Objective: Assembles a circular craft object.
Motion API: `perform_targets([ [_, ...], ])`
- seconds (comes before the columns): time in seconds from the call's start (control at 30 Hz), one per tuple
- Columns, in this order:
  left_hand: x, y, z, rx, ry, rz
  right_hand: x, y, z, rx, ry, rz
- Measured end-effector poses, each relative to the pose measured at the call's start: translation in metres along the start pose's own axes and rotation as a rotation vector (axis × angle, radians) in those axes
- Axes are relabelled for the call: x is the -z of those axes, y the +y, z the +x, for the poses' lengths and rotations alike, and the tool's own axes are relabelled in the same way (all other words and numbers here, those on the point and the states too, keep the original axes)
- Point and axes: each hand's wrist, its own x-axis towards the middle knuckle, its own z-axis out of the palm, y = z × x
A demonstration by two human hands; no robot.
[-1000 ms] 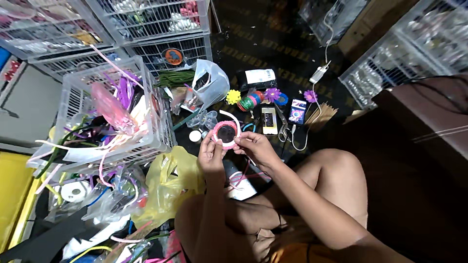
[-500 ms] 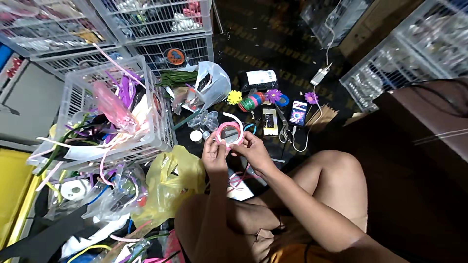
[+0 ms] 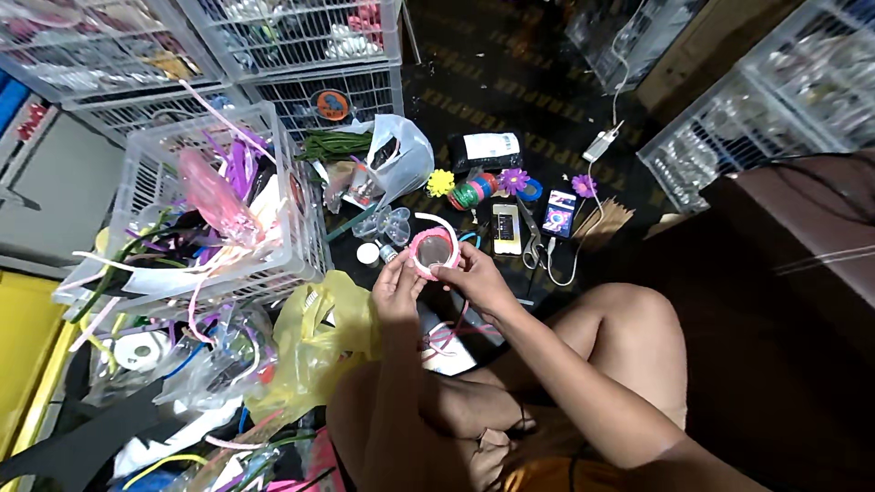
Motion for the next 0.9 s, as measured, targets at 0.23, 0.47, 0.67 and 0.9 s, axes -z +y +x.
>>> perform_targets([
  [0.23, -0.0012, 0.0054, 0.0016, 0.083, 0.025, -0.027, 0.0013, -0.0073, -0.0004, 0.07, -0.019, -0.063],
  [0.47, -0.0019, 0.0049, 0.0006, 0.092, 0.033, -0.034, -0.0025, -0.0023, -0.0002, 0.105, 0.006, -0.144],
  [0.67, -0.0026, 0.0019, 0.0006, 0.028, 0.062, 0.058, -0.0007, -0.0022, 0.0002, 0.182, -0.009, -0.272],
  [0.9, -0.0003, -0.0008, 0.0001, -0.021, 0.025, 0.112, 0.0009, -0.0009, 0.0017, 0.218, 0.001, -0.315],
])
